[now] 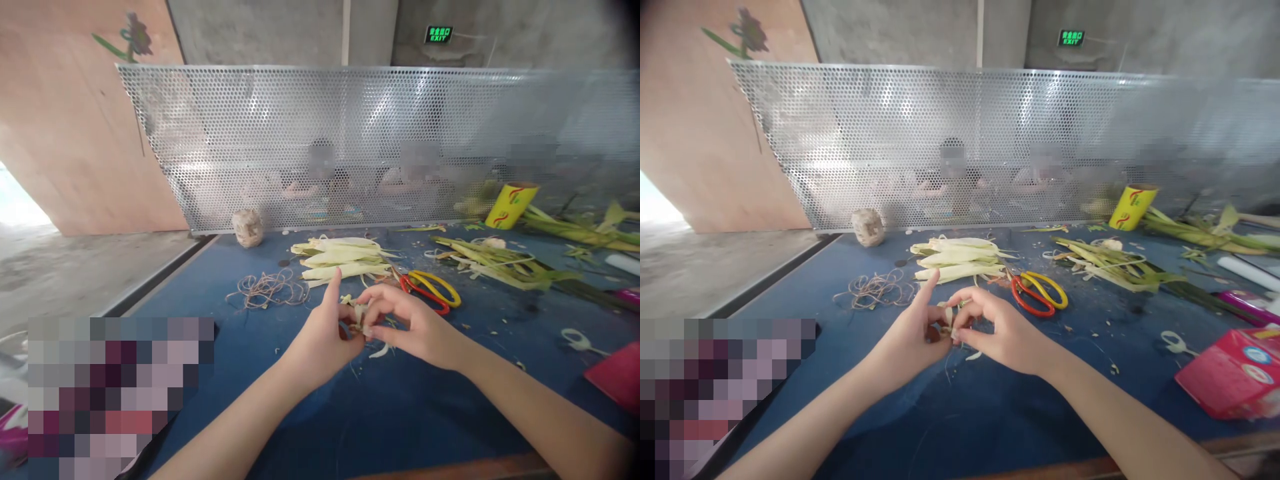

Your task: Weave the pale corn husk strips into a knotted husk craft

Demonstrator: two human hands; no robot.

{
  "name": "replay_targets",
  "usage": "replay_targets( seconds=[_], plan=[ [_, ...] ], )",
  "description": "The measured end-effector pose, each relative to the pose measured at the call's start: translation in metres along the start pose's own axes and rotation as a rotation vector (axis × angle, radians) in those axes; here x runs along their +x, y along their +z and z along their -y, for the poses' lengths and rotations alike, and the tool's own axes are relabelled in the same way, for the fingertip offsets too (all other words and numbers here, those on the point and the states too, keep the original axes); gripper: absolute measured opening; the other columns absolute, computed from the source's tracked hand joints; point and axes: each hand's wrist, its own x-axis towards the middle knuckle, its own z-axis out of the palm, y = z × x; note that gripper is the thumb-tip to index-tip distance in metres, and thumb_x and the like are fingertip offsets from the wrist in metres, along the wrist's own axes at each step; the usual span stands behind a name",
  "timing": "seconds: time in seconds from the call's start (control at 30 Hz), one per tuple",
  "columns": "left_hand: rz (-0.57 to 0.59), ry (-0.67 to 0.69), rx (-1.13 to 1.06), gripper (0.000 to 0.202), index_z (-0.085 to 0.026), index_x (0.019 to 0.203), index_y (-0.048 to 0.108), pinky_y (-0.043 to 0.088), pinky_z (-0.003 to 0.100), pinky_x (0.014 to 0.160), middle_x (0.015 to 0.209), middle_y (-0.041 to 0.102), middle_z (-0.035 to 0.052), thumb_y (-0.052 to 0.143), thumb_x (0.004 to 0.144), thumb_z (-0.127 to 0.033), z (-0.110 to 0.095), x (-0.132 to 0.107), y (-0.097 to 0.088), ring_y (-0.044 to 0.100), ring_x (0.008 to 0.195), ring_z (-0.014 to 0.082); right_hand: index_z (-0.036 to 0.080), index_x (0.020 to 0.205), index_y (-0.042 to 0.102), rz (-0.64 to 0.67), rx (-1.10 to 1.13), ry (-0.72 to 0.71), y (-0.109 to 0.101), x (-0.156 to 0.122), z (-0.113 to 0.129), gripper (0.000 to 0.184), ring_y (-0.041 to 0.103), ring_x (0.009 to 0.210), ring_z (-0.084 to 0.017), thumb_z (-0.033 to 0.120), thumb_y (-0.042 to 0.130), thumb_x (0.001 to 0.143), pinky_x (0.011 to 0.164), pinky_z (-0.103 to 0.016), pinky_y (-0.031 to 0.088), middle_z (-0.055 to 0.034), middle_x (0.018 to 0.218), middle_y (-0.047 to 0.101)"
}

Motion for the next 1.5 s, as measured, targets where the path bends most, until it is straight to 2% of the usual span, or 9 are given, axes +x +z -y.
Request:
replay_targets(
  seconds=[0.23,0.4,0.57,0.8,1.03,1.1,1.2,1.33,1.5],
  plan=[
    [0.122,-0.007,-0.004,0.1,-0.015,0.137,-0.015,0.043,0.03,0.062,0.082,0.063,0.0048,0.059,0.071,-0.021,-0.006,-0.003,-0.002,0.057,0.068,0.0148,0.017,0.12,0.035,0.08,0.316,-0.005,-0.005,0.001,-0.001,0.037,0.055,0.068,-0.012,0.037,0.042,0.089,0.069,-0.028,0.043,-0.0014,0.076,0.059],
    [0.13,-0.041,0.002,0.097,-0.016,0.138,-0.015,0.044,0.03,0.065,0.09,0.067,0.0091,0.058,0.073,-0.02,-0.006,-0.003,-0.003,0.059,0.071,0.016,0.019,0.123,0.036,0.061,0.269,0.013,-0.006,0.0,0.002,0.045,0.058,0.081,-0.016,0.045,0.044,0.086,0.076,-0.032,0.044,-0.0057,0.085,0.062],
    [0.125,-0.023,0.006,0.098,-0.018,0.138,-0.014,0.044,0.026,0.06,0.077,0.066,0.0033,0.058,0.071,-0.014,-0.005,-0.003,-0.002,0.059,0.065,0.0142,0.02,0.125,0.036,0.032,0.203,-0.006,-0.006,-0.001,0.006,0.052,0.057,0.092,-0.02,0.051,0.043,0.084,0.081,-0.035,0.043,-0.0092,0.095,0.064],
    [0.162,-0.043,-0.082,0.103,-0.019,0.138,-0.016,0.047,0.031,0.067,0.077,0.064,0.003,0.061,0.07,-0.018,-0.004,-0.005,0.001,0.063,0.072,0.0187,0.02,0.125,0.037,0.005,0.146,-0.082,-0.007,-0.001,0.006,0.044,0.054,0.092,-0.018,0.041,0.042,0.088,0.086,-0.035,0.039,-0.0073,0.09,0.066],
    [0.15,-0.131,-0.27,0.112,-0.023,0.134,-0.025,0.047,0.033,0.07,0.072,0.062,-0.0014,0.066,0.069,-0.022,-0.007,-0.006,0.002,0.062,0.07,0.0164,0.02,0.125,0.034,0.034,0.195,0.0,-0.004,0.003,-0.002,0.038,0.057,0.094,-0.018,0.028,0.043,0.089,0.08,-0.033,0.045,-0.0082,0.097,0.062],
    [0.131,-0.157,-0.366,0.107,-0.023,0.134,-0.025,0.047,0.033,0.07,0.074,0.064,0.0008,0.063,0.073,-0.025,-0.01,-0.007,0.002,0.064,0.075,0.0183,0.02,0.125,0.033,0.044,0.269,0.009,-0.004,0.003,-0.004,0.04,0.058,0.088,-0.017,0.029,0.044,0.087,0.069,-0.029,0.048,-0.0082,0.096,0.061],
    [0.125,-0.201,-0.457,0.097,-0.022,0.134,-0.025,0.045,0.027,0.06,0.076,0.066,0.0031,0.055,0.079,-0.03,-0.015,-0.006,0.002,0.063,0.07,0.0167,0.021,0.119,0.038,0.012,0.377,0.015,-0.005,0.005,-0.008,0.036,0.058,0.075,-0.014,0.032,0.046,0.086,0.056,-0.025,0.047,-0.0074,0.094,0.058],
    [0.109,-0.238,-0.462,0.088,-0.021,0.136,-0.021,0.033,0.02,0.045,0.07,0.067,0.0026,0.048,0.083,-0.031,-0.02,-0.004,0.0,0.052,0.05,0.0101,0.02,0.102,0.046,-0.168,0.295,0.013,-0.006,0.007,-0.009,0.02,0.056,0.073,-0.011,0.027,0.05,0.083,0.064,-0.025,0.048,-0.004,0.092,0.053],
    [0.07,-0.279,-0.483,0.088,-0.02,0.138,-0.013,0.028,0.019,0.041,0.058,0.063,-0.0005,0.052,0.08,-0.03,-0.017,-0.001,0.001,0.044,0.043,0.0088,0.022,0.101,0.044,-0.059,0.215,0.072,0.0,0.005,-0.005,0.024,0.054,0.068,-0.01,0.023,0.056,0.08,0.055,-0.021,0.048,-0.001,0.084,0.053]
  ],
)
